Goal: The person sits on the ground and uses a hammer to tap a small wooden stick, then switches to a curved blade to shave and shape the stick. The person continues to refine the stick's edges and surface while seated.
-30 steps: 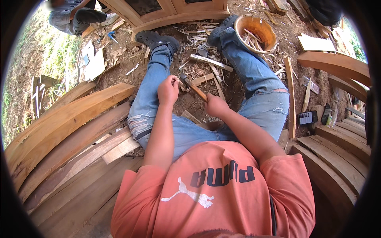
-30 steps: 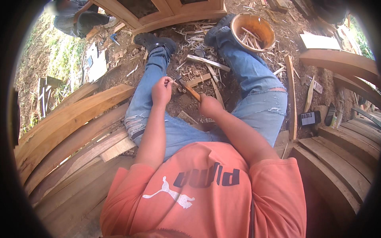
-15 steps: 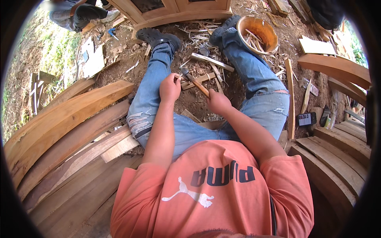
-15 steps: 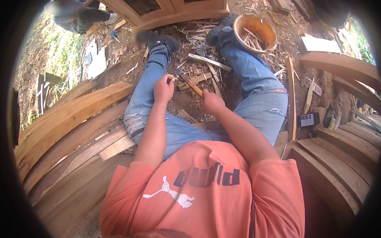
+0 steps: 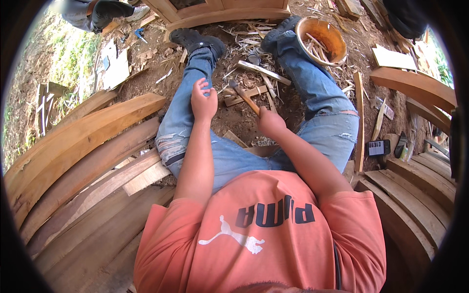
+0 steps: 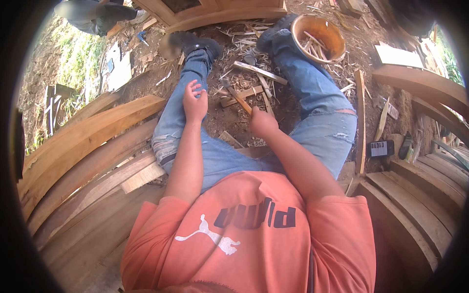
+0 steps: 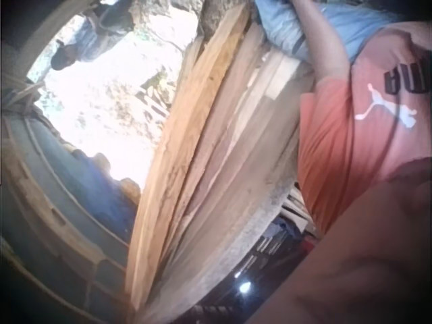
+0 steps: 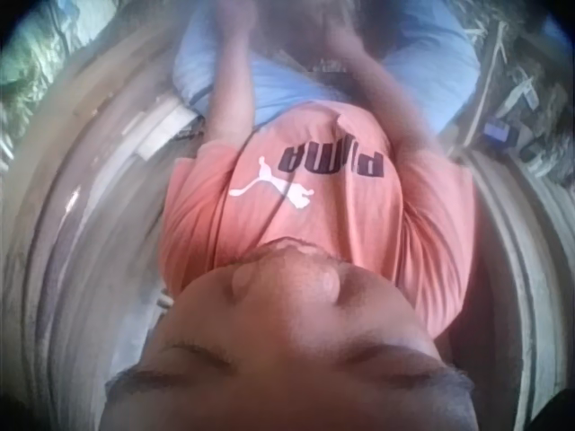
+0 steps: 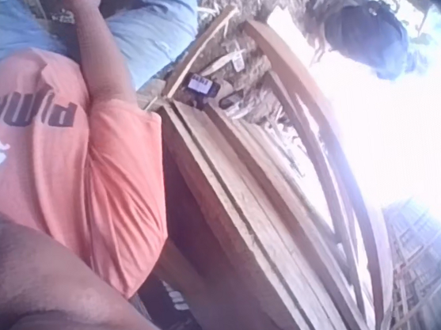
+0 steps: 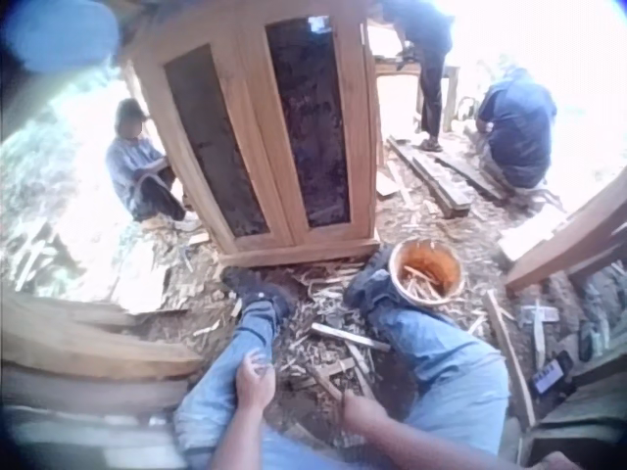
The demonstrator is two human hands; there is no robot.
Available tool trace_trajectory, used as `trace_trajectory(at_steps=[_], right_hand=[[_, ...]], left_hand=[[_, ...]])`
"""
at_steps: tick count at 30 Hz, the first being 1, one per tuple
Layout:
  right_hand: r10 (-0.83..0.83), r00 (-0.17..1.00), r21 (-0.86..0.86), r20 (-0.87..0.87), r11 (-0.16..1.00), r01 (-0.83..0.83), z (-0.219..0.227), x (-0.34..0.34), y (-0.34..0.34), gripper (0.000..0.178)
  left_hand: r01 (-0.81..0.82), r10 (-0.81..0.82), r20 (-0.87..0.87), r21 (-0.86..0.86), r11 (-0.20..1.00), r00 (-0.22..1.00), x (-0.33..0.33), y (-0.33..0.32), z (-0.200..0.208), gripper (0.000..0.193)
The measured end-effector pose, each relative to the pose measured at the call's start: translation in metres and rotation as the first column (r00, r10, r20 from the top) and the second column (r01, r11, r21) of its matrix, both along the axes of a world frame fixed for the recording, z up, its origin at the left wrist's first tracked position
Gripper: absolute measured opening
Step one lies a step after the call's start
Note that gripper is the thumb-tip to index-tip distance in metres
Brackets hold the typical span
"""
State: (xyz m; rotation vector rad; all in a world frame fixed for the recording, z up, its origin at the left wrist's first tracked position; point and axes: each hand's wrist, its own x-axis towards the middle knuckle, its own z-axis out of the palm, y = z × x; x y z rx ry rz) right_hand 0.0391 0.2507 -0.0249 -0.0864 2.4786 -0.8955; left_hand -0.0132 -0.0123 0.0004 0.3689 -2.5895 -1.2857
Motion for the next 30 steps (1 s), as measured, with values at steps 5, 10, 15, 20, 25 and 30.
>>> trace_trajectory(at_steps=[5,10,15,20,25,30], right_hand=[[0.018,0.999,0.068,0.042,0.997,-0.021,-0.014,-0.005,0.000,0.028],[0.066,0.997,0.099,0.038,0.993,-0.069,-0.010,-0.004,0.000,0.027],[0.086,0.996,0.100,0.028,0.991,-0.088,-0.004,-0.006,-0.001,0.028],[0.042,0.999,0.047,0.000,0.998,-0.042,0.018,-0.006,0.000,0.029],[-0.014,0.993,-0.053,-0.120,0.999,0.008,0.053,-0.011,-0.003,0.028],[0.081,0.995,0.142,0.065,0.986,-0.090,-0.023,-0.002,-0.001,0.023]], left_hand=[[0.221,-0.211,0.201,-0.027,0.975,0.957,0.006,-0.001,-0.021,0.056],[0.209,-0.201,0.169,-0.029,0.978,0.965,0.008,0.019,-0.016,0.053],[0.263,-0.249,0.095,-0.183,0.947,0.964,0.008,0.011,-0.015,0.035],[0.163,-0.157,0.055,-0.117,0.980,0.986,0.008,0.025,0.014,0.037],[0.107,-0.110,-0.094,-0.034,0.994,0.990,0.007,0.017,0.022,0.057],[0.282,-0.277,0.068,-0.088,0.955,0.959,0.006,0.027,0.017,0.037]])
